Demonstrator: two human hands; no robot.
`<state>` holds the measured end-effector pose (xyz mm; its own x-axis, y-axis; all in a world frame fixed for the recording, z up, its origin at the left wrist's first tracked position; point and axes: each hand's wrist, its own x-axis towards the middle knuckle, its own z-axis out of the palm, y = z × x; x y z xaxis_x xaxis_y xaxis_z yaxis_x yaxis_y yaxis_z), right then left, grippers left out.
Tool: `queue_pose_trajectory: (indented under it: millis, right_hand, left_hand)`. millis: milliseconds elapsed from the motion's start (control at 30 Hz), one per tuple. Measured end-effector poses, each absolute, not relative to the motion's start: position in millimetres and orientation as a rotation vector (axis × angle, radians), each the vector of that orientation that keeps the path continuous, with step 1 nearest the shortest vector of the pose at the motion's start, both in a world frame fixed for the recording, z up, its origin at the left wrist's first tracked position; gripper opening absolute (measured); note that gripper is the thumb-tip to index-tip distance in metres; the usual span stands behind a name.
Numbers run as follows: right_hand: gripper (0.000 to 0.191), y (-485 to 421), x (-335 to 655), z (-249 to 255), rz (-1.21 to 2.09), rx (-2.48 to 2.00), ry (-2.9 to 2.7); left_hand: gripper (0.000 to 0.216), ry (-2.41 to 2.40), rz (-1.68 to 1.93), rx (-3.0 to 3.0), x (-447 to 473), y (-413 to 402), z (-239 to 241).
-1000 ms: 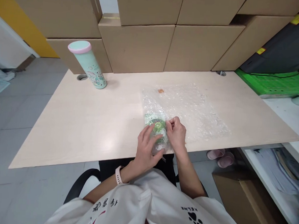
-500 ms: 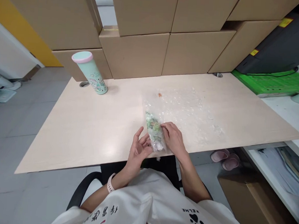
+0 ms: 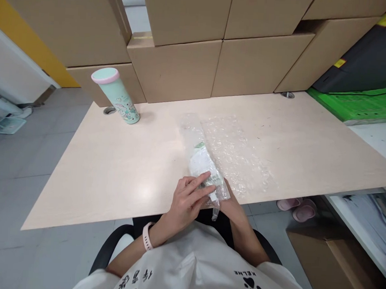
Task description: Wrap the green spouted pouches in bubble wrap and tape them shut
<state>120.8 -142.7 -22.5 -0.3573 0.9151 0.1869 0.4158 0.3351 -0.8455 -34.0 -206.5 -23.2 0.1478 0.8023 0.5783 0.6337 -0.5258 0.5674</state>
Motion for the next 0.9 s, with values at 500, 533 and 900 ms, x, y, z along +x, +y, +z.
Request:
queue_pose_trajectory:
  millis: [500,533,900]
  right_hand:
    - [0.035,-148,173,-23,0.847,-1.375,-1.907]
    - [0.032,-147,168,-25,0.754,-1.384,-1.919]
    - [0.023,-144,148,-30,0.658,-1.39,-1.942]
  left_hand:
    - [0.034,1.575,0.856,2.314,-15,-193,-32]
    - [0.033,1.552,0.909,2.267,-16,-195,-32]
    - [0.075,1.28,1.292,1.326,-39,-209,-31]
